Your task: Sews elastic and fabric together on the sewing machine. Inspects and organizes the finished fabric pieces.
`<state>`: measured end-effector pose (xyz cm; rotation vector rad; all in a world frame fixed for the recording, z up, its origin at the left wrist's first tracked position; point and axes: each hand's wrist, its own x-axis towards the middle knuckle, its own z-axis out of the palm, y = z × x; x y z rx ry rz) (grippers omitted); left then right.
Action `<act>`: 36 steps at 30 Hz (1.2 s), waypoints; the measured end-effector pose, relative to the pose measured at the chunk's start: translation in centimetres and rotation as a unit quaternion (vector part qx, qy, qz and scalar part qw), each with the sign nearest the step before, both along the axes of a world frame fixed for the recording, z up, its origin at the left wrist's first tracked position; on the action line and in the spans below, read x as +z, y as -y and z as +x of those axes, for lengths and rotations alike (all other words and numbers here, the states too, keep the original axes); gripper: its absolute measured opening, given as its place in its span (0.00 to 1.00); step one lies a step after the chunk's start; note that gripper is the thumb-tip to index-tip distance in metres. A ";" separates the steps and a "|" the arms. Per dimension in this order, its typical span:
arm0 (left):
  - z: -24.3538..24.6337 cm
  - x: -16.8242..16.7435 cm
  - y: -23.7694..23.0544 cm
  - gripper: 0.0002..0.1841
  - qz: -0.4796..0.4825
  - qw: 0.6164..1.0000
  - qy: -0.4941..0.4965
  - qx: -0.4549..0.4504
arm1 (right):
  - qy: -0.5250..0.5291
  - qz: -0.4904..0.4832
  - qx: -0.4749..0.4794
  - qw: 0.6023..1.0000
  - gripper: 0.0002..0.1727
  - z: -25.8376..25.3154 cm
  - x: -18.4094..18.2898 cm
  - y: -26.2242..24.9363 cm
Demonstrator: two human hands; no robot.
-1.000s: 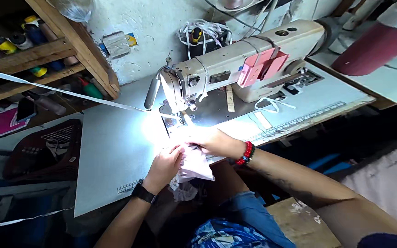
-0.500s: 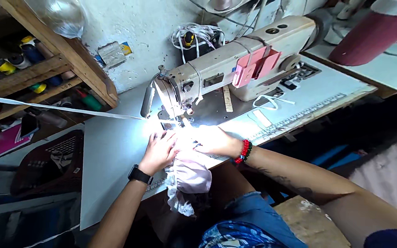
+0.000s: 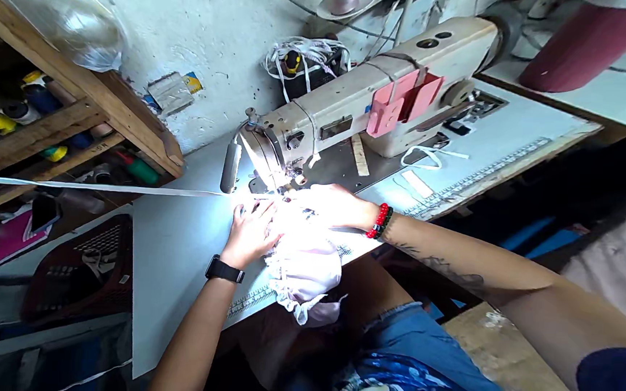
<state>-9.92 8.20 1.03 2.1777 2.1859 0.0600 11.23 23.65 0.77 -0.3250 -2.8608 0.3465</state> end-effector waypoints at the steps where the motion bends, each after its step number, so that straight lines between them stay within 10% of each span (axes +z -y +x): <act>1: -0.1 0.0 -0.1 0.35 0.002 1.000 -0.004 0.001 | -0.039 -0.010 0.021 0.999 0.20 0.1 -0.7 -0.4; 12: -0.5 2.7 -0.5 0.67 -0.126 0.990 -0.034 0.054 | -0.095 -0.105 0.065 0.988 0.15 1.1 -1.1 -0.6; 23: -1.0 3.5 0.3 0.71 -0.185 0.979 0.018 0.089 | -0.061 -0.079 0.055 0.993 0.15 1.2 -0.6 -0.1; 31: -0.2 3.8 2.6 0.59 -0.145 0.985 0.053 0.082 | -0.055 -0.051 0.067 0.995 0.14 1.1 -1.0 -0.3; 36: 3.3 3.0 4.3 0.35 0.004 0.990 0.072 -0.121 | -0.062 -0.027 0.073 0.995 0.15 1.1 -1.0 -0.1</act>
